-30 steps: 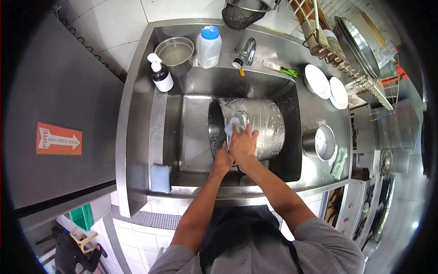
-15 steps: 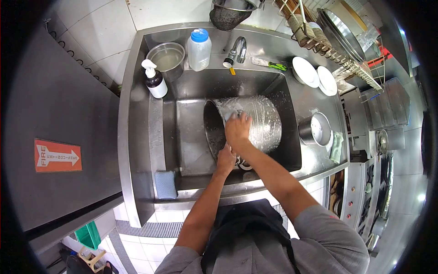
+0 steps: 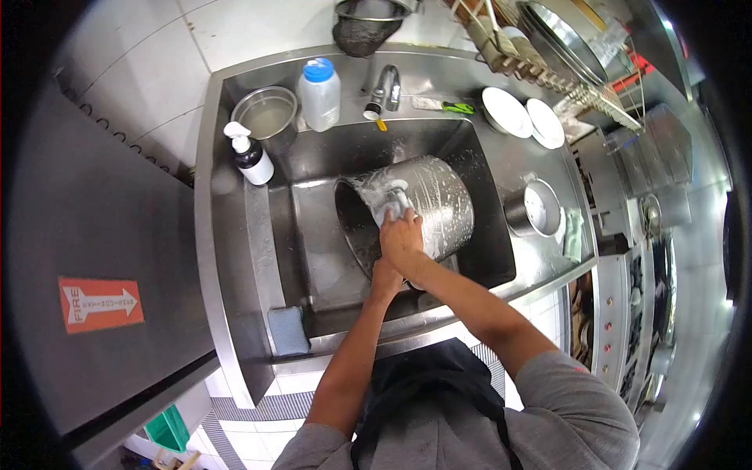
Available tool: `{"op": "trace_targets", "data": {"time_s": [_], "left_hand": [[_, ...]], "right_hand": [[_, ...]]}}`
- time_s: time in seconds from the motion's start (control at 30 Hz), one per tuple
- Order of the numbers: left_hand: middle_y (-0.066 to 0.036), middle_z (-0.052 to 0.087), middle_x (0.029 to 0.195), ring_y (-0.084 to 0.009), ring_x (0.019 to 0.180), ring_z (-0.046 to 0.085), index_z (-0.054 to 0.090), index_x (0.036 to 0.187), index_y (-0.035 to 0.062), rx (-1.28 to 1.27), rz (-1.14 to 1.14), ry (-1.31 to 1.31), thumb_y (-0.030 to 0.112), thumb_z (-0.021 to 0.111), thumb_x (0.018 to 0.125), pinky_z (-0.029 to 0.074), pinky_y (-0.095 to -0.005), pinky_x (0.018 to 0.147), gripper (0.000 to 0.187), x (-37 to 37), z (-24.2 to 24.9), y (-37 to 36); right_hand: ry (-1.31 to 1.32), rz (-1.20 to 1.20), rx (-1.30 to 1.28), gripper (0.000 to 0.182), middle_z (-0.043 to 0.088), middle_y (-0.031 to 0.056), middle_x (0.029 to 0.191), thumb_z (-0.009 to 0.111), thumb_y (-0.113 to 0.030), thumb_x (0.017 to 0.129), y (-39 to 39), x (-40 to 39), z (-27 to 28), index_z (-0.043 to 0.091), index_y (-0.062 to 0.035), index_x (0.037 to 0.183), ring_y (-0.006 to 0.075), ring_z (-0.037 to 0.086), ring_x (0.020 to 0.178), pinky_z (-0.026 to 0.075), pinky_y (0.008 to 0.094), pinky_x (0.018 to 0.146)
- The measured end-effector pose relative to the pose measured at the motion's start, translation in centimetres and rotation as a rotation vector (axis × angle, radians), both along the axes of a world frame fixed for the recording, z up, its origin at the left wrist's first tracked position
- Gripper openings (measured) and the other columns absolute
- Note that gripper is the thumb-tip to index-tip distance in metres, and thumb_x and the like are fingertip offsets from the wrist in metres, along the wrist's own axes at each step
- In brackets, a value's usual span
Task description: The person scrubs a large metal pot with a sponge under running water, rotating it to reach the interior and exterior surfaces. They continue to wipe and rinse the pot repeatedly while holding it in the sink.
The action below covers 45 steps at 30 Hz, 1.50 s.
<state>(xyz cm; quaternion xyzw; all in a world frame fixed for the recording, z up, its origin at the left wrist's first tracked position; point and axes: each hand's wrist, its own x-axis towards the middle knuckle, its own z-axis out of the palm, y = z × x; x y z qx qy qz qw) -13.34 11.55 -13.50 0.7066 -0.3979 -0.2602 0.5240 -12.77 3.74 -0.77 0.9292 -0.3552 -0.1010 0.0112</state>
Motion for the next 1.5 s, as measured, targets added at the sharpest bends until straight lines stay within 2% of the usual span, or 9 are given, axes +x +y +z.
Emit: {"op": "trace_targets", "data": {"time_s": [0.17, 0.23, 0.5, 0.57, 0.83, 1.03, 1.17, 1.33, 1.5], "left_hand": [[-0.019, 0.062, 0.115, -0.0325, 0.112, 0.056, 0.044, 0.13, 0.0027, 0.349, 0.031, 0.182, 0.028, 0.056, 0.09, 0.044, -0.038, 0.091, 0.049, 0.8, 2.8, -0.2], [-0.018, 0.063, 0.114, -0.0316, 0.11, 0.058, 0.046, 0.127, 0.0012, -0.082, 0.005, 0.006, 0.024, 0.059, 0.088, 0.045, -0.0387, 0.091, 0.047, 1.0, 2.0, -0.4], [-0.023, 0.063, 0.108, -0.0377, 0.103, 0.06, 0.047, 0.125, 0.0041, -0.034, -0.009, 0.266, 0.011, 0.067, 0.081, 0.048, -0.042, 0.084, 0.049, -0.3, 1.1, 0.0], [-0.024, 0.062, 0.108, -0.0408, 0.102, 0.059, 0.047, 0.123, 0.0015, 0.11, -0.055, 0.121, 0.007, 0.065, 0.081, 0.048, -0.0436, 0.083, 0.046, 0.2, 1.5, 0.2], [-0.024, 0.064, 0.099, -0.0408, 0.097, 0.061, 0.051, 0.116, 0.0001, 0.396, -0.053, 0.075, 0.007, 0.067, 0.08, 0.048, -0.0431, 0.08, 0.04, 1.1, 2.1, -0.5], [-0.024, 0.064, 0.099, -0.0412, 0.096, 0.061, 0.052, 0.113, -0.0009, 0.248, -0.017, 0.1, 0.008, 0.068, 0.081, 0.048, -0.0427, 0.079, 0.037, 0.4, 2.2, -0.5], [-0.023, 0.065, 0.096, -0.0399, 0.094, 0.062, 0.054, 0.111, -0.0011, 0.273, 0.018, 0.09, 0.01, 0.068, 0.082, 0.048, -0.0418, 0.078, 0.034, 0.3, 1.9, -0.4], [-0.022, 0.066, 0.082, -0.0406, 0.08, 0.064, 0.061, 0.095, -0.0026, 0.321, 0.029, 0.022, 0.017, 0.069, 0.082, 0.049, -0.0431, 0.07, 0.024, -0.5, 2.3, -0.6], [-0.023, 0.065, 0.077, -0.0397, 0.075, 0.064, 0.064, 0.088, -0.0031, 0.283, 0.038, 0.038, 0.017, 0.071, 0.08, 0.049, -0.0423, 0.067, 0.022, -2.4, 0.0, -0.2]], "right_hand": [[-0.092, -0.097, 0.147, 0.05, 0.068, 0.0161, 0.098, 0.045, -0.016, 0.089, -2.8, 4.2, -1.0, 0.04, 0.001, 0.136, 0.0324, 0.045, 0.114, 0.034, 0.0477, 0.092], [-0.255, -0.119, -0.105, 0.052, 0.069, 0.0132, 0.089, 0.054, -0.02, 0.085, 0.1, 1.7, -2.5, 0.044, -0.004, 0.133, 0.0314, 0.05, 0.105, 0.038, 0.0448, 0.084], [-0.579, 0.005, 0.163, 0.055, 0.061, 0.0055, 0.117, 0.061, -0.009, 0.075, 0.7, -10.2, -5.0, 0.052, -0.0174, 0.128, 0.0313, 0.049, 0.099, 0.037, 0.0468, 0.083], [-0.549, 0.282, 0.065, 0.056, 0.063, -0.0014, 0.111, 0.062, -0.012, 0.073, -0.7, -13.0, -6.6, 0.054, -0.0252, 0.126, 0.0287, 0.051, 0.087, 0.037, 0.0439, 0.081], [-0.563, 0.168, 0.04, 0.049, 0.055, -0.0005, 0.126, 0.064, -0.008, 0.067, -2.0, -7.0, -4.8, 0.062, -0.0229, 0.113, 0.0273, 0.047, 0.096, 0.038, 0.0404, 0.082], [-0.633, 0.143, 0.03, 0.049, 0.057, 0.0007, 0.121, 0.061, -0.007, 0.07, -4.5, -7.6, -6.2, 0.059, -0.0263, 0.114, 0.0311, 0.05, 0.095, 0.042, 0.0423, 0.079], [-0.777, -0.278, -0.001, 0.047, 0.056, 0.0086, 0.117, 0.06, -0.009, 0.072, -7.4, -5.4, -6.6, 0.058, -0.0175, 0.118, 0.0343, 0.05, 0.095, 0.044, 0.0423, 0.081], [-0.759, 0.082, 0.034, 0.049, 0.054, 0.0149, 0.113, 0.066, -0.014, 0.072, -8.2, -7.0, -5.4, 0.056, -0.0103, 0.119, 0.034, 0.051, 0.094, 0.046, 0.0426, 0.08], [-0.965, -0.225, 0.272, 0.052, 0.046, 0.0253, 0.104, 0.069, -0.007, 0.07, -5.1, -6.5, -5.1, 0.049, 0.0002, 0.118, 0.0432, 0.051, 0.094, 0.047, 0.0457, 0.081]]}}
